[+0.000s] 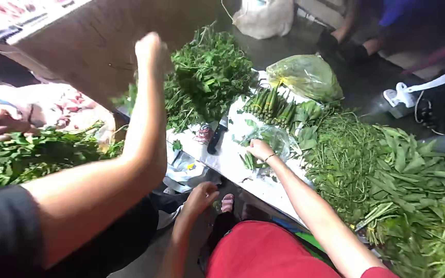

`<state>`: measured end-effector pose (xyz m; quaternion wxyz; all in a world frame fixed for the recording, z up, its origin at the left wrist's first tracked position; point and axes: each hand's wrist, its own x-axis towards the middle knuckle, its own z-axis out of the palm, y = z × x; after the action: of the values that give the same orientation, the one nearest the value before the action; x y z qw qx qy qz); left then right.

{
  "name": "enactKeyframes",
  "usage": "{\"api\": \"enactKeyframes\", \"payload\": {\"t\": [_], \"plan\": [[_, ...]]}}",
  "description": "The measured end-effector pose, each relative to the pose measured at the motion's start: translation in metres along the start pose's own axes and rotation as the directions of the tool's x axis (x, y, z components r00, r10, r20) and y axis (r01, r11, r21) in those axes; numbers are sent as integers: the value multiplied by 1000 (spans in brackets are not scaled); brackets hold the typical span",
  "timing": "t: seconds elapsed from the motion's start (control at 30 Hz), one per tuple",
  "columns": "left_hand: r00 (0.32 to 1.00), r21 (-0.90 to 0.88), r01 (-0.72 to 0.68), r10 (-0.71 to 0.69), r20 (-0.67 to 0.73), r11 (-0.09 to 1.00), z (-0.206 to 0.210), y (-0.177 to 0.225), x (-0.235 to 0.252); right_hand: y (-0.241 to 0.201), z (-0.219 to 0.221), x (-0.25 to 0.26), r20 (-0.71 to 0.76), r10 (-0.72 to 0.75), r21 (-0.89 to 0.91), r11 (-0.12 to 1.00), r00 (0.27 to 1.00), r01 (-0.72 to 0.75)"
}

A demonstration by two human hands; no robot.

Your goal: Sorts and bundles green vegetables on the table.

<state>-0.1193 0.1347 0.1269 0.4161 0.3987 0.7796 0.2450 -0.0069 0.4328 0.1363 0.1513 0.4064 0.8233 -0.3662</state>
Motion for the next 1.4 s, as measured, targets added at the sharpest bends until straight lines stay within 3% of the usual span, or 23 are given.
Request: {"api": "enactKeyframes", "payload": {"t": [0.13,0.23,0.3,0.4,0.5,0.57,0.63,0.73,0.8,0.87,1.0,1.17,1.23,1.3,1.37,1.4], "plan": [[969,-117,-233,220,-113,965,7,65,29,22,-17,-17,-29,83,374,925,996,-66],[935,-150,-349,332,-128,925,22,89,49,41,-19,-38,-44,147,528,843,988,-102],[913,-188,-399,370,-174,897,26,100,55,47,-20,-61,-81,103,585,810,991,-37],[935,-404,-352,300,-188,844,25,109,56,38,-12,-102,-84,-123,610,778,989,149],[971,-643,-196,237,-23,740,32,108,49,14,18,-129,3,-371,512,798,928,318],[978,-729,-126,209,24,673,37,106,40,1,35,-135,63,-419,453,821,906,348],[988,-787,-103,152,-13,608,36,101,32,-1,29,-132,93,-423,473,815,901,333],[994,-815,-108,73,-80,569,22,86,23,15,-8,-109,-19,-295,441,855,955,273],[985,-765,-156,43,-166,625,14,78,19,34,-22,-74,-128,-227,248,935,965,253],[974,-740,-189,28,-224,646,7,74,18,44,-21,-38,-165,-298,-18,954,940,300],[977,-792,-163,-15,-212,588,-1,76,20,46,2,14,5,-506,-396,791,862,467],[985,-856,-170,53,-165,488,-4,86,25,34,-3,29,171,-489,-598,638,856,484],[980,-842,-201,95,-177,501,-3,86,27,37,-9,26,201,-552,-639,553,809,535],[972,-826,-234,135,-192,513,-2,88,30,49,-12,22,81,-687,-607,540,722,583],[964,-810,-263,162,-208,524,-1,91,31,47,-14,-1,-155,-721,-441,662,675,606],[963,-811,-267,170,-208,520,0,94,31,40,-15,-20,-271,-676,-293,736,685,610]]}}
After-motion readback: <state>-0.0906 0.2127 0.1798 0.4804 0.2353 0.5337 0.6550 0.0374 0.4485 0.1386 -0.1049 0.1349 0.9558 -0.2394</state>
